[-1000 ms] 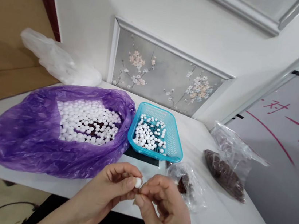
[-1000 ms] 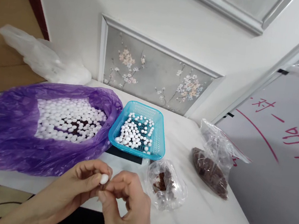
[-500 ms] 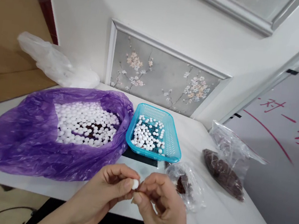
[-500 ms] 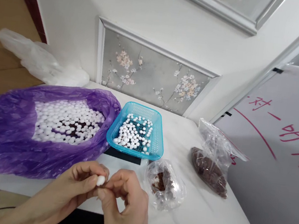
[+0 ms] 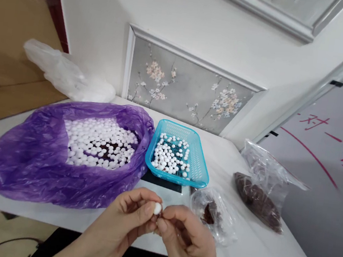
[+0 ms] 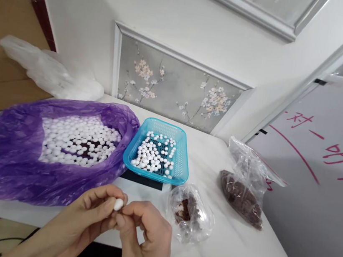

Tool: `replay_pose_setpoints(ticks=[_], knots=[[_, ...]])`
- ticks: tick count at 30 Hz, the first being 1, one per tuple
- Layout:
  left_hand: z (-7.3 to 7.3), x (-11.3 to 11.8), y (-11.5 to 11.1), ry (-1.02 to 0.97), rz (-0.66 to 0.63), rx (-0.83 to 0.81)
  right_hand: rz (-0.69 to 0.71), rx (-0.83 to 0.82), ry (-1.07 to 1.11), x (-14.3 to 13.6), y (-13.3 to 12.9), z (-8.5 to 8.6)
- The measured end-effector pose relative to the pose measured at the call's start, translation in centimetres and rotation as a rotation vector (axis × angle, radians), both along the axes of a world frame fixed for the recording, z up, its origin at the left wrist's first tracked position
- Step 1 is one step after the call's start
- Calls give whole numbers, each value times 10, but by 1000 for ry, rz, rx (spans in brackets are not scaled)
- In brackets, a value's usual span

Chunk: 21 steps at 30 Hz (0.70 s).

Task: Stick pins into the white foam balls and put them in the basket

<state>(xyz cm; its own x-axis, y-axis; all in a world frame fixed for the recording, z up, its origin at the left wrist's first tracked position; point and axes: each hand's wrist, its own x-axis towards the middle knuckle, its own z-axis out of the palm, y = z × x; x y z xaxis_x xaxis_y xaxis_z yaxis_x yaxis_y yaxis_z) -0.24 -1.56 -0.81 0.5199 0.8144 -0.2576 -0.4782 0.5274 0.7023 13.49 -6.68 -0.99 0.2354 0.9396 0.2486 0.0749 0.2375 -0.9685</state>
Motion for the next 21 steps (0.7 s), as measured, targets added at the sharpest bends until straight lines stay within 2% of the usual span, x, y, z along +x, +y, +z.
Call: replay_pose_setpoints(ticks=[6, 10, 21], knots=[[3, -1, 2, 17, 31, 11, 30, -22, -76, -1, -2, 4], [2, -1, 1, -9, -4, 27, 56, -20, -69, -2, -2, 6], [4, -4, -3, -20, 43, 30, 56, -75, 9, -8, -1, 7]])
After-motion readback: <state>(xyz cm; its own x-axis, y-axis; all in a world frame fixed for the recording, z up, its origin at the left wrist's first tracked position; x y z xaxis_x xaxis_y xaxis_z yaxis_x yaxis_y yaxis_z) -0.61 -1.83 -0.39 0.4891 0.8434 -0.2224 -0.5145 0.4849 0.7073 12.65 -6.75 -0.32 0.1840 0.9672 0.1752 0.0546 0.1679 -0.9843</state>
